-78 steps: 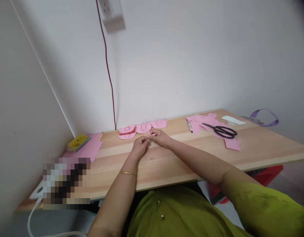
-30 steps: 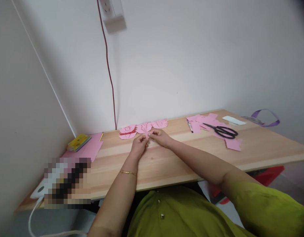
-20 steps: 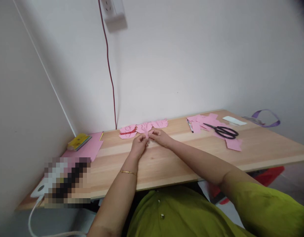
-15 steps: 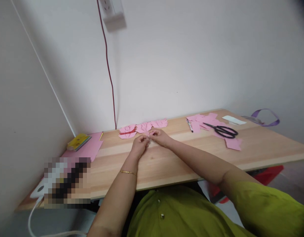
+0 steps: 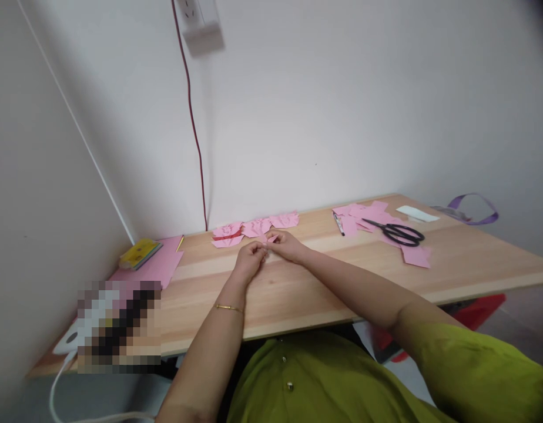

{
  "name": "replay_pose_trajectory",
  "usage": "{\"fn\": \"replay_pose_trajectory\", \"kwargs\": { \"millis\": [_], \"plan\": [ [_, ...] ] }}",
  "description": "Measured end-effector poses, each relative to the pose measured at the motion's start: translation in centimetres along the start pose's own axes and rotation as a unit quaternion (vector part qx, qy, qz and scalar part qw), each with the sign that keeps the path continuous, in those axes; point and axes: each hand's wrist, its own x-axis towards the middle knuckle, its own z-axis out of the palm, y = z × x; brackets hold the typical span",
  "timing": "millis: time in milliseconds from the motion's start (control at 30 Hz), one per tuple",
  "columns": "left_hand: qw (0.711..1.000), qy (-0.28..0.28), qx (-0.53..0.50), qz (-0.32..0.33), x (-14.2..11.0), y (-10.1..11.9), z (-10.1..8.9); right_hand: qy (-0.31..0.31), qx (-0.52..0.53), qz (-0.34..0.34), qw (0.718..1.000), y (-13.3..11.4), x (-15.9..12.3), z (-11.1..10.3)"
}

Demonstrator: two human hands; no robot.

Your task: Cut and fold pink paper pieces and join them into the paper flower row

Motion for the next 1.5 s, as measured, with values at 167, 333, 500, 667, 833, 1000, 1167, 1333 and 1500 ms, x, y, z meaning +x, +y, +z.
{"fn": "replay_pose_trajectory", "kwargs": {
  "millis": [167, 333, 500, 667, 833, 1000, 1167, 1333, 1500],
  "plan": [
    [1.000, -0.011, 0.027, 0.011, -0.4, 1.0, 0.1, 0.023, -0.057, -0.030, 0.998, 0.2, 0.1, -0.3],
    [1.000, -0.005, 0.024, 0.004, -0.2, 0.7, 0.1, 0.016, -0.043, 0.002, 0.999, 0.0, 0.0, -0.2],
    [1.000, 0.006, 0.012, -0.007, 0.0, -0.1, 0.0, 0.004, -0.018, 0.000, 1.000, 0.4, 0.0, 0.0],
    [0.999, -0.014, 0.029, 0.005, 0.0, 0.1, 0.0, 0.018, -0.075, -0.025, 0.997, 0.4, 0.1, -0.2],
    [0.999, -0.020, 0.045, 0.014, -0.3, 0.7, 0.1, 0.032, -0.088, -0.011, 0.995, 0.0, 0.1, -0.2],
    [0.999, -0.006, 0.038, -0.001, -0.2, 0.5, 0.1, 0.010, -0.060, 0.004, 0.998, 0.0, 0.0, -0.1],
    [1.000, -0.005, 0.022, 0.002, 0.0, 0.1, 0.1, 0.000, -0.038, -0.006, 0.999, 0.6, 0.0, -0.1],
    [0.999, -0.014, 0.040, 0.003, -0.3, 0.6, 0.2, 0.017, -0.084, -0.025, 0.996, 0.5, 0.2, -0.2],
    [0.998, -0.013, 0.053, 0.009, -0.4, 1.0, 0.2, 0.019, -0.083, -0.001, 0.996, 0.1, 0.0, -0.2]
  ]
}}
